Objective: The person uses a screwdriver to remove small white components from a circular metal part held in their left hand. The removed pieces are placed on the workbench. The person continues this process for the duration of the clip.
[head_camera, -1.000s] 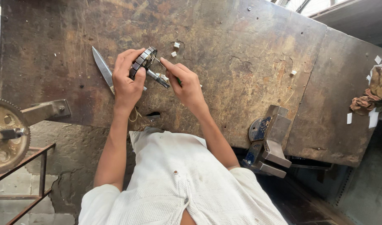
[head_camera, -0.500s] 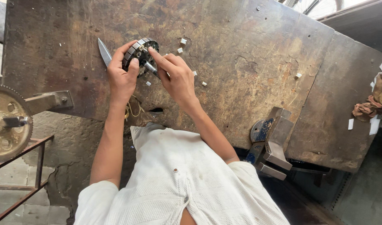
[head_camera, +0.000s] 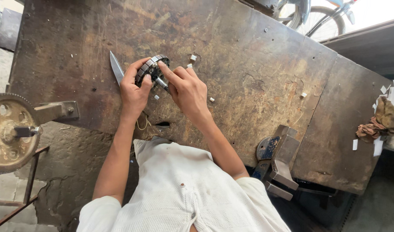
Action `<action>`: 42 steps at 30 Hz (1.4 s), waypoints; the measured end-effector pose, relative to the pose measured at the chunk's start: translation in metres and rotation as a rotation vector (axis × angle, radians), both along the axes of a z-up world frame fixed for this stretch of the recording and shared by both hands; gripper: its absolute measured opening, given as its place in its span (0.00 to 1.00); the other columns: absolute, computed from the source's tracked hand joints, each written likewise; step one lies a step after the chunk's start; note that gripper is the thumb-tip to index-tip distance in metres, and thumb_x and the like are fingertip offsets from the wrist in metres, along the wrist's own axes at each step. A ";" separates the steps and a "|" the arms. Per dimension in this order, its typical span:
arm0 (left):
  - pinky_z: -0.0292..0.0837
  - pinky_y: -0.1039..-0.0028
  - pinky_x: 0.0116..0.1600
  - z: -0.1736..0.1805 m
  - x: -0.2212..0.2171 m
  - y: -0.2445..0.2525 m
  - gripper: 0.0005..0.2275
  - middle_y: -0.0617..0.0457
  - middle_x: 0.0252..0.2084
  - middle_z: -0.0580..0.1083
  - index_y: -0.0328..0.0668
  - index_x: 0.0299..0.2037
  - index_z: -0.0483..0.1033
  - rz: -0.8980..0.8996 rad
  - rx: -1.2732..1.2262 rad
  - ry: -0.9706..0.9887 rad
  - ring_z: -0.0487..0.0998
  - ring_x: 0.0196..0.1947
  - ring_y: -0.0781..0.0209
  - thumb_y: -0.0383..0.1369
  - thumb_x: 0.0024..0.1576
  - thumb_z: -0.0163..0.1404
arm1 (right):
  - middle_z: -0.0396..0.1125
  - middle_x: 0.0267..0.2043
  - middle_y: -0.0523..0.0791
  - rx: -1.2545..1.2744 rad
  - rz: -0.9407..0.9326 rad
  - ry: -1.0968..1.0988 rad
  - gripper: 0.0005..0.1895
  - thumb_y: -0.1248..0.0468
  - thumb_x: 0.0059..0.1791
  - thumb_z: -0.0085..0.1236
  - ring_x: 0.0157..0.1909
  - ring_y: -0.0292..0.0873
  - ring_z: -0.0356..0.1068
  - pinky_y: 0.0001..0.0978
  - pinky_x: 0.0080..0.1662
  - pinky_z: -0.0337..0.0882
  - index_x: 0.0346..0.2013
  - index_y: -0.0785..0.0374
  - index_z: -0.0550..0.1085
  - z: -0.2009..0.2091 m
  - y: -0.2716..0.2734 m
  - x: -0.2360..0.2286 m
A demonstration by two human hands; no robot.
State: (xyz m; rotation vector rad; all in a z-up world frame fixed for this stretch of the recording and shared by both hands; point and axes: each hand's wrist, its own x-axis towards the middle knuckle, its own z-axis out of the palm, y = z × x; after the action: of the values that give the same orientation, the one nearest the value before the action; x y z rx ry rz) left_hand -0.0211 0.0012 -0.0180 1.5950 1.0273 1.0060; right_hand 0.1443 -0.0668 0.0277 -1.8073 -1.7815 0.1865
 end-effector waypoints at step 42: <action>0.71 0.62 0.56 0.036 0.017 -0.042 0.14 0.44 0.54 0.72 0.38 0.60 0.76 -0.013 0.250 0.353 0.73 0.53 0.47 0.29 0.64 0.58 | 0.75 0.38 0.43 -0.224 -0.166 0.844 0.07 0.65 0.55 0.59 0.27 0.32 0.63 0.25 0.30 0.64 0.48 0.61 0.77 -0.032 -0.027 0.012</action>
State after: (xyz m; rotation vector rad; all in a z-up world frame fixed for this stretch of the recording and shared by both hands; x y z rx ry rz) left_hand -0.0042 -0.0406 0.0183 2.0341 1.1568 0.8887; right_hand 0.1562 -0.0943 -0.0048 -1.6407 -1.0336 0.9538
